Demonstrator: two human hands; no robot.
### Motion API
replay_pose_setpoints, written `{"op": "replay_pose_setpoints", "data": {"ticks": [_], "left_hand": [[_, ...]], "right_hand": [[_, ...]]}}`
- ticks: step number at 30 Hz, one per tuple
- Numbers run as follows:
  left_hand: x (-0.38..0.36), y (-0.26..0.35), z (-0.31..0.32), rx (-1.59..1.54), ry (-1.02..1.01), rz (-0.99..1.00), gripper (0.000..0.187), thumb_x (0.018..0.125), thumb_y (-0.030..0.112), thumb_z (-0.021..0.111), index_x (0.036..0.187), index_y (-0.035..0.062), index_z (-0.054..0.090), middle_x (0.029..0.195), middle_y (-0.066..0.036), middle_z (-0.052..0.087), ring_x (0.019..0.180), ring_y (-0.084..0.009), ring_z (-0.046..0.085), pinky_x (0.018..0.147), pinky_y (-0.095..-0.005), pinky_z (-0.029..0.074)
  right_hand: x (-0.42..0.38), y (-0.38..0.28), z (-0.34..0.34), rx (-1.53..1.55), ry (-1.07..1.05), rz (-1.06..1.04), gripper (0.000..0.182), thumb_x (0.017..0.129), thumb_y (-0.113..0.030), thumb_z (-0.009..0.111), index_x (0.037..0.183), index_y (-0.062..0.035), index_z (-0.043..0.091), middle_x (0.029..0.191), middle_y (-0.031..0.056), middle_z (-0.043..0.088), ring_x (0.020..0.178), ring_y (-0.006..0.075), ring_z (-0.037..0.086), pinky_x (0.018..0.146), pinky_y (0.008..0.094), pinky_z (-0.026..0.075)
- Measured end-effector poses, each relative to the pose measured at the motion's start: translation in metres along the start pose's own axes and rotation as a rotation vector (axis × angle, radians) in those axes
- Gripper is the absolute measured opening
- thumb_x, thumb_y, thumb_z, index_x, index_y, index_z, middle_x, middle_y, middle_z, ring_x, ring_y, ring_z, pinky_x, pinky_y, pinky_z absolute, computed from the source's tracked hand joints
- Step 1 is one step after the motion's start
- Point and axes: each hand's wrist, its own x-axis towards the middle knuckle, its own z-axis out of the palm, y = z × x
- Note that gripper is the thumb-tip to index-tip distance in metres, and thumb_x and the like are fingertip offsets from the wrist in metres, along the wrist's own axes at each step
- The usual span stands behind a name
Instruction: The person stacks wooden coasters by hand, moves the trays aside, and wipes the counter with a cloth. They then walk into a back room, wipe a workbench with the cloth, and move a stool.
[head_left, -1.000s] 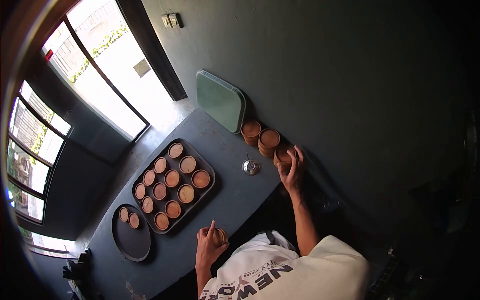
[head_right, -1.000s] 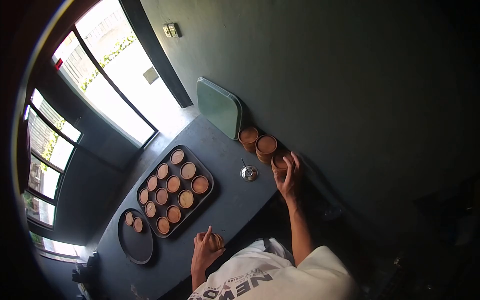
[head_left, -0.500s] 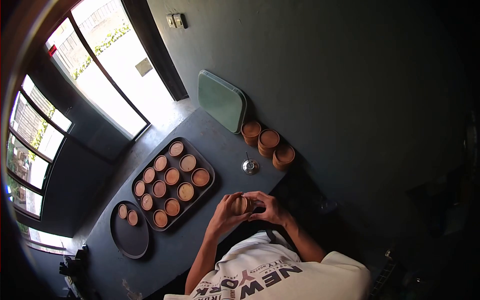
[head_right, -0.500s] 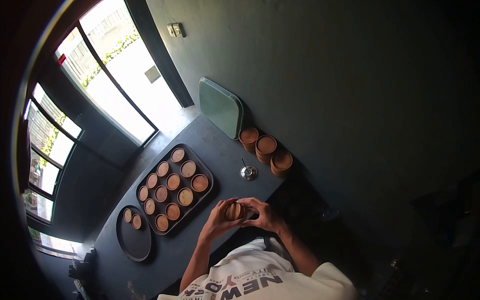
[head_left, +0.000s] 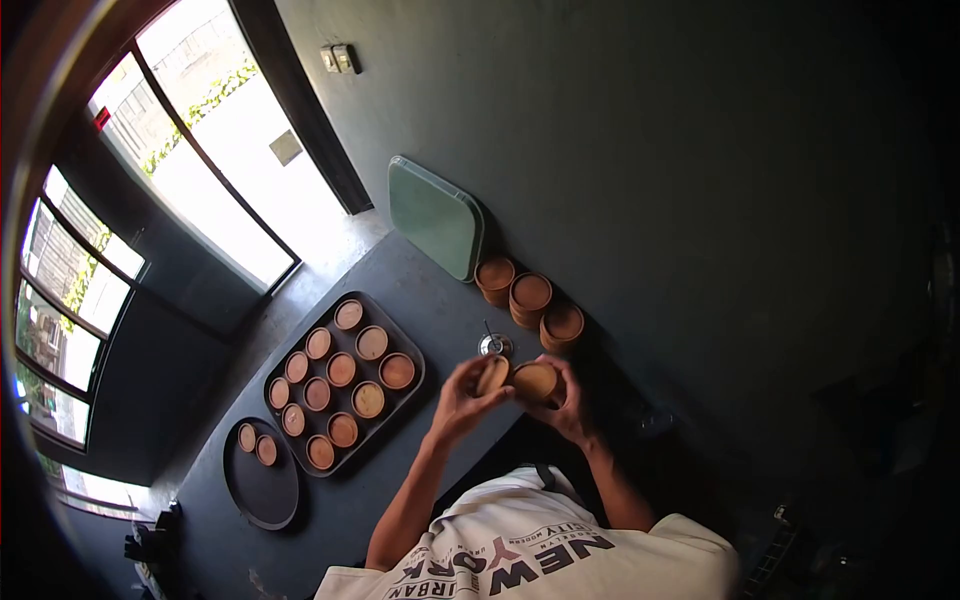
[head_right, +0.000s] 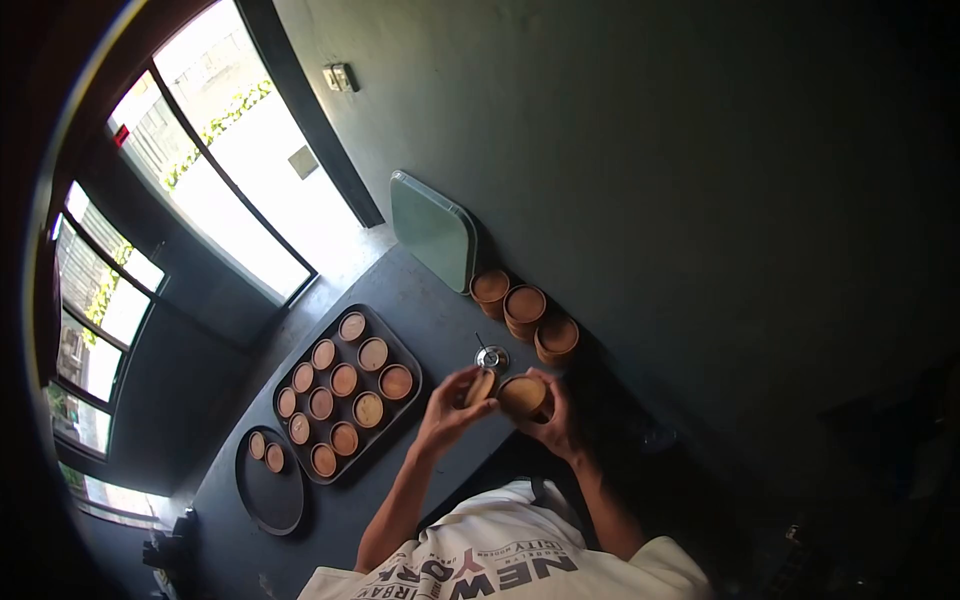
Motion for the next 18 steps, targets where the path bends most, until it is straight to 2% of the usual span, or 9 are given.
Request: {"op": "replay_pose_setpoints", "data": {"ticks": [3, 4, 6, 7, 10, 13, 16, 18], "left_hand": [[0.047, 0.021, -0.023, 0.252, 0.101, 0.239, 0.097, 0.077, 0.028, 0.105, 0.159, 0.0078, 0.057, 0.147, -0.016, 0.059, 0.135, -0.0276, 0.064, 0.114, -0.0417, 0.056], [0.060, 0.041, -0.026, 0.397, 0.102, 0.270, 0.100, 0.075, 0.027, 0.106, 0.160, 0.0089, 0.056, 0.147, -0.017, 0.058, 0.136, -0.0298, 0.064, 0.114, -0.0431, 0.056], [0.085, 0.077, -0.028, 0.688, 0.109, 0.338, 0.106, 0.072, 0.026, 0.106, 0.162, 0.0110, 0.053, 0.147, -0.019, 0.056, 0.136, -0.0342, 0.063, 0.116, -0.0459, 0.056], [0.100, 0.083, -0.028, 0.728, 0.088, 0.373, 0.109, 0.070, 0.025, 0.107, 0.163, 0.0111, 0.052, 0.148, -0.019, 0.056, 0.137, -0.0361, 0.062, 0.116, -0.0474, 0.056], [0.150, 0.076, -0.038, 0.821, -0.001, 0.438, 0.117, 0.066, 0.024, 0.107, 0.166, 0.0111, 0.047, 0.151, -0.019, 0.056, 0.138, -0.0423, 0.060, 0.117, -0.0524, 0.055], [0.181, 0.068, -0.041, 0.880, -0.049, 0.454, 0.116, 0.065, 0.025, 0.107, 0.164, 0.0103, 0.049, 0.154, -0.016, 0.057, 0.141, -0.0414, 0.057, 0.119, -0.0515, 0.052], [0.189, 0.060, -0.038, 1.011, -0.036, 0.520, 0.113, 0.065, 0.026, 0.107, 0.162, 0.0118, 0.052, 0.155, -0.013, 0.058, 0.144, -0.0400, 0.054, 0.121, -0.0511, 0.050], [0.194, 0.055, -0.036, 0.963, -0.064, 0.502, 0.102, 0.070, 0.028, 0.104, 0.159, 0.0125, 0.056, 0.155, -0.012, 0.058, 0.146, -0.0380, 0.051, 0.122, -0.0509, 0.047]], "right_hand": [[0.025, -0.007, -0.022, -0.582, 0.348, -0.302, 0.094, 0.081, -0.013, 0.098, 0.160, -0.0076, 0.048, 0.152, 0.0169, 0.053, 0.145, 0.0354, 0.058, 0.123, 0.0485, 0.050], [0.036, 0.001, -0.028, -0.635, 0.430, -0.364, 0.093, 0.080, -0.015, 0.097, 0.158, -0.0071, 0.049, 0.150, 0.0167, 0.051, 0.144, 0.0385, 0.056, 0.123, 0.0524, 0.048], [0.053, 0.019, -0.033, -0.687, 0.535, -0.403, 0.087, 0.082, -0.024, 0.098, 0.153, -0.0070, 0.052, 0.153, 0.0166, 0.052, 0.143, 0.0385, 0.056, 0.121, 0.0534, 0.049], [0.061, 0.024, -0.033, -0.709, 0.583, -0.426, 0.084, 0.083, -0.028, 0.099, 0.150, -0.0070, 0.053, 0.155, 0.0165, 0.053, 0.143, 0.0385, 0.057, 0.119, 0.0540, 0.049], [0.075, 0.032, -0.032, -0.879, 0.664, -0.438, 0.077, 0.083, -0.038, 0.099, 0.139, -0.0073, 0.057, 0.157, 0.0185, 0.056, 0.140, 0.0399, 0.060, 0.115, 0.0543, 0.052], [0.078, 0.031, -0.028, -1.076, 0.688, -0.430, 0.069, 0.083, -0.041, 0.098, 0.131, -0.0090, 0.061, 0.157, 0.0200, 0.059, 0.138, 0.0424, 0.062, 0.111, 0.0541, 0.054], [0.077, 0.031, -0.013, -1.032, 0.771, -0.307, 0.059, 0.081, -0.038, 0.100, 0.128, -0.0175, 0.069, 0.162, 0.0132, 0.054, 0.143, 0.0393, 0.056, 0.116, 0.0534, 0.048], [0.077, 0.029, -0.013, -1.011, 0.755, -0.297, 0.059, 0.081, -0.036, 0.100, 0.130, -0.0212, 0.070, 0.159, 0.0120, 0.056, 0.142, 0.0393, 0.057, 0.115, 0.0539, 0.048]]}}
